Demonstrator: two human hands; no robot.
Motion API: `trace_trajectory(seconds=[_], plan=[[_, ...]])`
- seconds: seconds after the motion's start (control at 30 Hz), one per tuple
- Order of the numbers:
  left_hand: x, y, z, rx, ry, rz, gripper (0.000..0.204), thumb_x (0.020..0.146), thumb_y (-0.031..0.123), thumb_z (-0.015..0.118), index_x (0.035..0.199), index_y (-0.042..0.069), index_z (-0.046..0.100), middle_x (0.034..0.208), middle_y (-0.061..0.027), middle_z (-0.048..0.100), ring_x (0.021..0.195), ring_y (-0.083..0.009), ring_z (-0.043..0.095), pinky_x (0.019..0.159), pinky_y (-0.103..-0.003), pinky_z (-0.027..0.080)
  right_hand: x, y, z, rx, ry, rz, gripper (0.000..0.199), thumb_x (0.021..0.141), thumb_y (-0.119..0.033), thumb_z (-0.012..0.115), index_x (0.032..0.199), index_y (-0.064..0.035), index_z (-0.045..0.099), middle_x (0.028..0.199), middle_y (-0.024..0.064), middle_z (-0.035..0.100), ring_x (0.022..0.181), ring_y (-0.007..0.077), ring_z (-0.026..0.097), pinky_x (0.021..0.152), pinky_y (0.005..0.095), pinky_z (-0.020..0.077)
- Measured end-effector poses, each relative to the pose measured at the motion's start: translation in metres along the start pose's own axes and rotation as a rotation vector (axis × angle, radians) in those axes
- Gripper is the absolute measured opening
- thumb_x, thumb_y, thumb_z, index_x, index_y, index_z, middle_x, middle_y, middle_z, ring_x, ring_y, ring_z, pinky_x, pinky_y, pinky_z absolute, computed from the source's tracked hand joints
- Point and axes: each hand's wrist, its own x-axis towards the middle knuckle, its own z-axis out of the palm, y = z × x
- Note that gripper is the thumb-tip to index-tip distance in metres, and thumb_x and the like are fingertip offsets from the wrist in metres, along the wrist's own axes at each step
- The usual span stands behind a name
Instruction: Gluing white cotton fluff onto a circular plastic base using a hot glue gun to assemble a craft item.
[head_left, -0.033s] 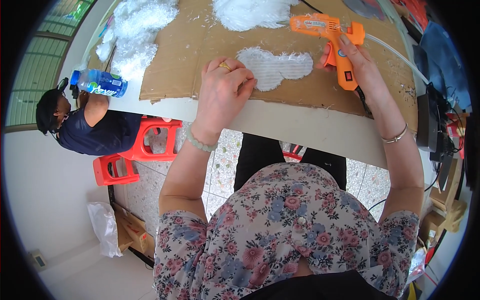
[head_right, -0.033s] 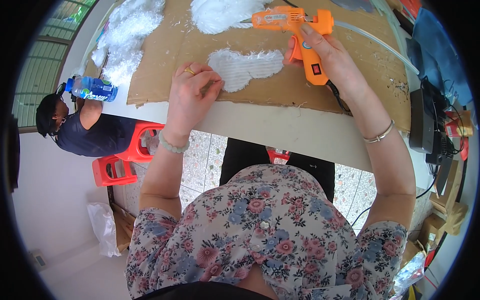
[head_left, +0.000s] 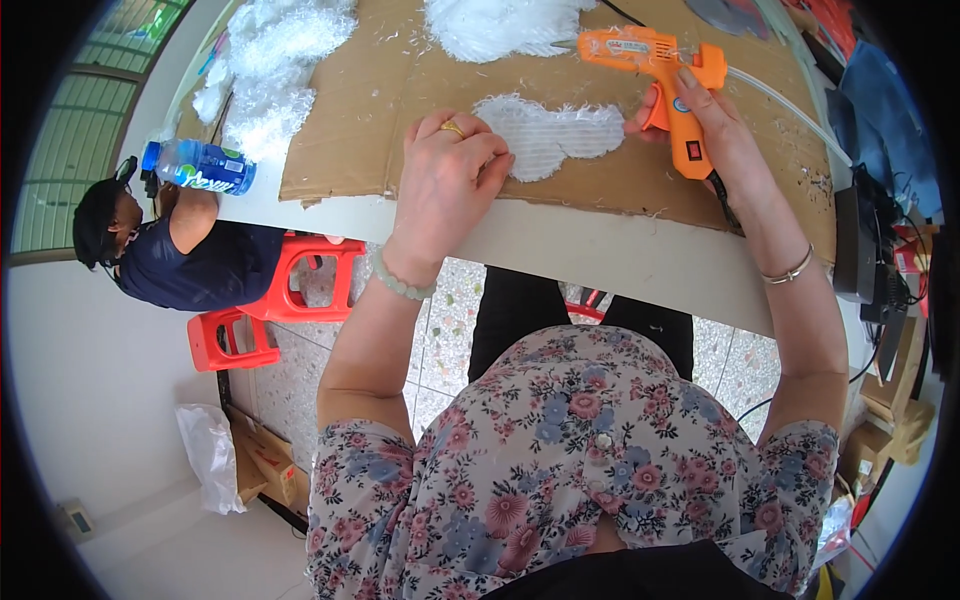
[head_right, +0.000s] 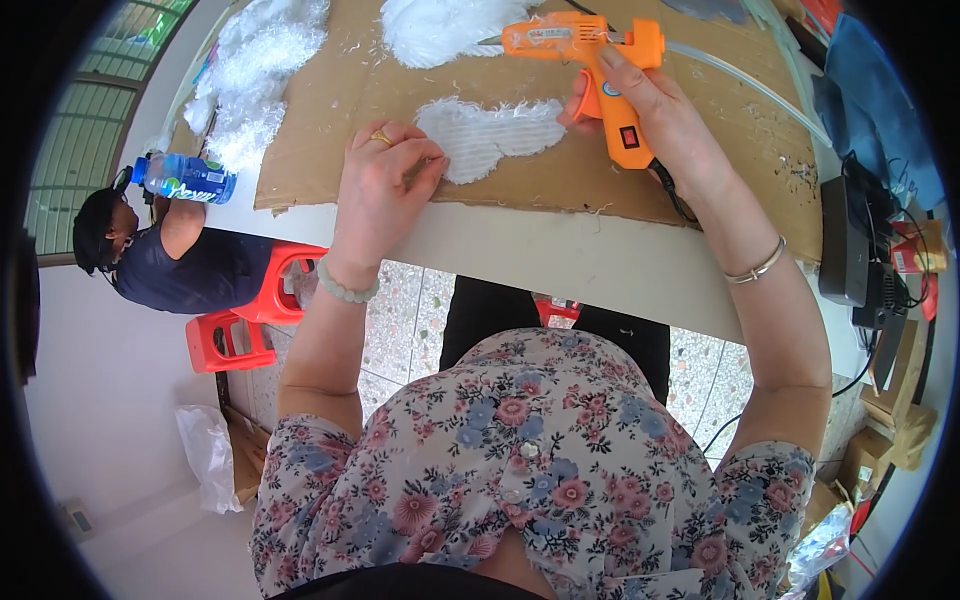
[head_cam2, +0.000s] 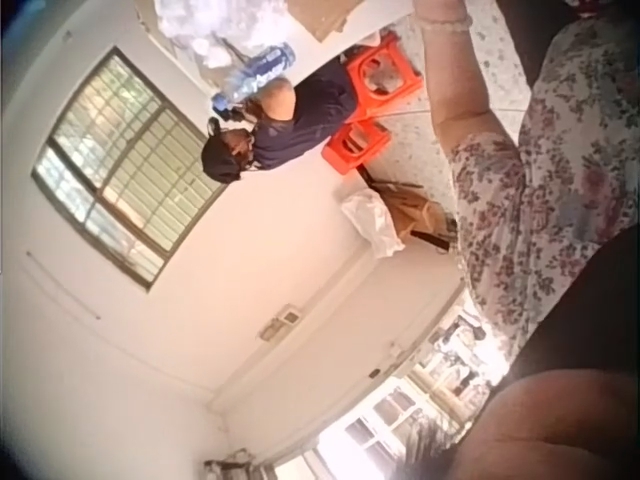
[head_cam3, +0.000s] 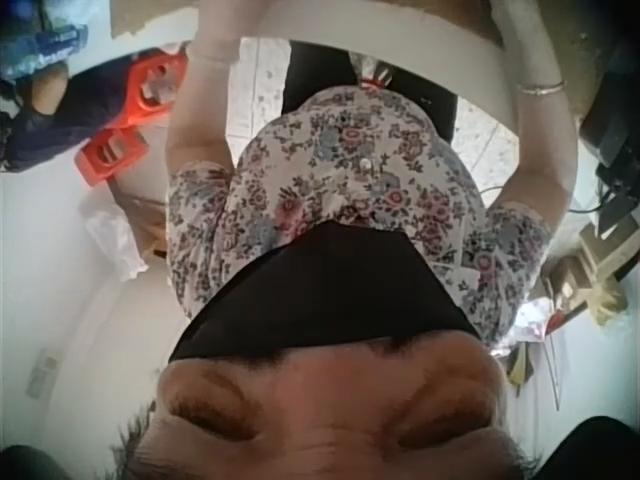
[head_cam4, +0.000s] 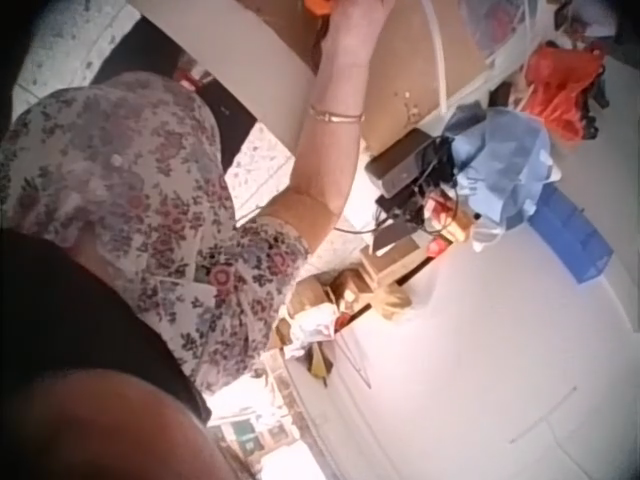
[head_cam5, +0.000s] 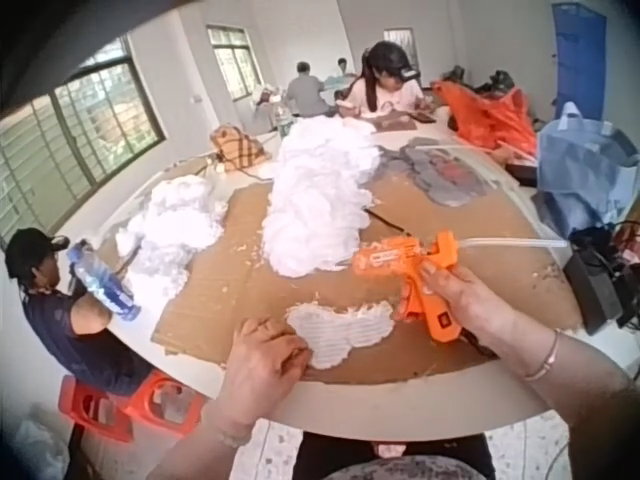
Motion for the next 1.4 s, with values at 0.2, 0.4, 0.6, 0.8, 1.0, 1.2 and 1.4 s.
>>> trace_trajectory(seconds=[0.2, 0.4, 0.6, 0.8, 1.0, 1.2, 1.4], plan=[[0.012, -0.002, -0.003, 0.139, 0.009, -0.023, 0.004, 0.071, 0.007, 0.068, 0.073, 0.008, 0.065, 0.077, -0.0042, 0.063, 0.087, -0.0272, 0.057, 0.083, -0.040, 0.041, 0.005, 0.012, 0.005, 0.200, -0.108, -0.054, 0.043, 0.096, -0.036, 0.044, 0.113, 0.0026, 0.049, 0.099, 0.0125, 0.060, 0.098, 0.0272, 0.062, 0.091, 0.0329, 0.0482], [0.000, 0.012, -0.013, 0.017, 0.042, -0.011, 0.013, 0.070, 0.004, 0.069, 0.081, 0.005, 0.064, 0.080, -0.0079, 0.061, 0.083, -0.0280, 0.057, 0.079, -0.039, 0.043, 0.010, 0.024, 0.000, 0.095, -0.133, -0.054, 0.046, 0.096, -0.035, 0.045, 0.118, 0.0046, 0.046, 0.102, 0.0122, 0.060, 0.099, 0.0255, 0.062, 0.093, 0.0325, 0.0468], [-0.005, 0.016, -0.014, 0.066, -0.040, 0.139, 0.030, 0.062, 0.002, 0.073, 0.089, 0.007, 0.061, 0.087, -0.0048, 0.058, 0.088, -0.0256, 0.055, 0.082, -0.040, 0.042, 0.008, 0.021, 0.009, 0.044, -0.079, -0.032, 0.048, 0.096, -0.037, 0.045, 0.123, 0.0021, 0.046, 0.103, 0.0101, 0.062, 0.096, 0.0146, 0.060, 0.090, 0.0272, 0.0443], [0.002, 0.009, -0.016, 0.190, -0.071, 0.357, 0.023, 0.061, 0.005, 0.074, 0.080, 0.009, 0.061, 0.089, -0.0032, 0.056, 0.089, -0.0248, 0.054, 0.084, -0.042, 0.041, 0.012, 0.028, 0.008, 0.010, -0.132, -0.081, 0.047, 0.096, -0.040, 0.043, 0.121, -0.0005, 0.050, 0.102, 0.0072, 0.063, 0.093, 0.0111, 0.057, 0.087, 0.0255, 0.0434], [0.005, 0.003, -0.008, 0.018, -0.068, 0.133, 0.016, 0.065, 0.002, 0.070, 0.078, 0.008, 0.062, 0.088, -0.0043, 0.058, 0.091, -0.0259, 0.055, 0.083, -0.039, 0.041, 0.010, 0.026, 0.011, -0.030, -0.077, -0.084, 0.047, 0.096, -0.041, 0.042, 0.118, -0.0007, 0.051, 0.095, 0.0069, 0.065, 0.092, 0.0111, 0.057, 0.087, 0.0259, 0.0434], [0.007, -0.006, 0.001, -0.064, -0.055, -0.152, 0.016, 0.067, -0.001, 0.066, 0.080, 0.006, 0.061, 0.090, -0.0070, 0.060, 0.091, -0.0295, 0.055, 0.082, -0.037, 0.041, 0.013, 0.031, 0.007, -0.005, -0.132, -0.070, 0.044, 0.096, -0.041, 0.042, 0.111, -0.0011, 0.055, 0.096, 0.0080, 0.064, 0.092, 0.0126, 0.058, 0.087, 0.0267, 0.0434], [0.001, -0.004, -0.007, -0.074, 0.202, -0.128, 0.025, 0.067, -0.001, 0.066, 0.090, 0.008, 0.059, 0.091, -0.0072, 0.059, 0.093, -0.0292, 0.053, 0.082, -0.038, 0.043, 0.012, 0.030, 0.011, -0.032, -0.112, -0.083, 0.045, 0.096, -0.042, 0.042, 0.108, -0.0012, 0.056, 0.095, 0.0084, 0.064, 0.092, 0.0140, 0.059, 0.088, 0.0275, 0.0439]])
